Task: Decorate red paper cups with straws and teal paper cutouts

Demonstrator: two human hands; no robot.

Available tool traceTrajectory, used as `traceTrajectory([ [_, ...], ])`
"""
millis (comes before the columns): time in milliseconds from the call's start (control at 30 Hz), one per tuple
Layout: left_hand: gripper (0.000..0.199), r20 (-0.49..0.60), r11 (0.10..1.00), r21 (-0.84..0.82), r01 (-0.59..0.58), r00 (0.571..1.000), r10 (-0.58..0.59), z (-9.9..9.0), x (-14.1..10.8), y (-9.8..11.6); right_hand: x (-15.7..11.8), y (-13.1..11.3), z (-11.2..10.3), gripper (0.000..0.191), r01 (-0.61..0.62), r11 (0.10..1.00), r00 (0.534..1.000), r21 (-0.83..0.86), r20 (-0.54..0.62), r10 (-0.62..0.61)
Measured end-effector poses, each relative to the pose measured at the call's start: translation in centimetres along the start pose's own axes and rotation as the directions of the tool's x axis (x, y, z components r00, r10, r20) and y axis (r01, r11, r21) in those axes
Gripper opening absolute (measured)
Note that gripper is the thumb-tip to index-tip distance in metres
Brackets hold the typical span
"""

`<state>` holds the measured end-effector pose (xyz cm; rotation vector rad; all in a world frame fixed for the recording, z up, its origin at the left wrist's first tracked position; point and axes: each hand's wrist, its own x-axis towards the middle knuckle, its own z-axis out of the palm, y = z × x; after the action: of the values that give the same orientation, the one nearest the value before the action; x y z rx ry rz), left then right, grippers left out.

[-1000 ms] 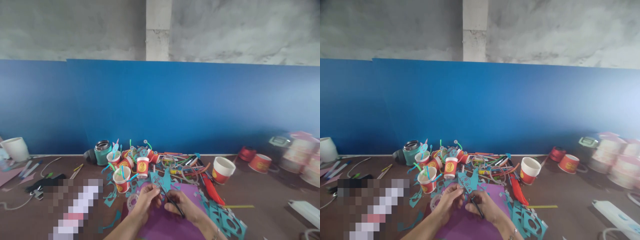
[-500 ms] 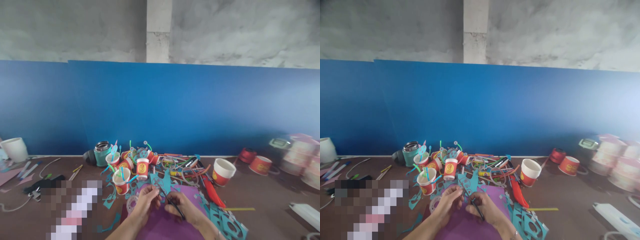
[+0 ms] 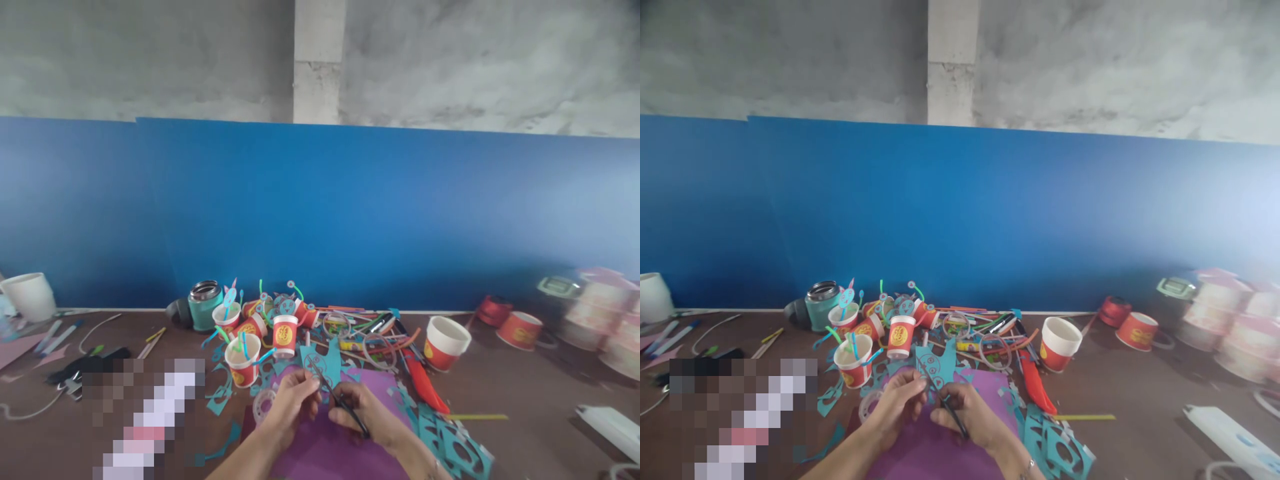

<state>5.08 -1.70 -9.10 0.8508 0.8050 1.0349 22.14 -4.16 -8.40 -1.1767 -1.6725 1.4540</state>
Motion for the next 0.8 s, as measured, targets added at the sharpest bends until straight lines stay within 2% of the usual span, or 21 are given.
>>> traceTrajectory([
  [200,0.033,0.038,0.999,0.029,0.027,0.999,-0.028,-0.5,0.2,-0.1,-0.1,-0.2,-0.3,0.040,0.011,0.999,1.000,-0.038,0.005,-0.011],
  [533,0.031,0.079,0.991,0.127,0.043,0.995,-0.053,-0.6,0.2,0.0,-0.4,0.0,-1.0,0.035,-0.086,0.996,0.996,-0.002,0.011,0.086],
  [600,0.029,0.076,0.986,0.160,0.039,0.996,-0.051,-0.6,0.2,0.0,-0.2,0.1,-1.0,0.032,-0.061,0.998,0.996,0.023,-0.064,0.062],
  [667,0.025,0.076,0.956,0.293,-0.007,0.997,-0.016,-0.5,0.0,0.0,0.2,0.3,-1.0,0.029,0.019,1.000,0.978,0.022,-0.206,-0.014],
  [733,0.022,0.090,0.888,0.452,-0.084,0.995,0.048,-0.3,-0.3,0.1,0.6,0.7,-1.1,0.027,0.124,0.991,0.919,-0.045,-0.371,-0.131],
  [800,0.023,0.099,0.817,0.554,-0.160,0.987,0.126,-0.2,-0.6,0.2,0.8,1.0,-1.1,0.027,0.179,0.969,0.842,-0.168,-0.483,-0.239],
])
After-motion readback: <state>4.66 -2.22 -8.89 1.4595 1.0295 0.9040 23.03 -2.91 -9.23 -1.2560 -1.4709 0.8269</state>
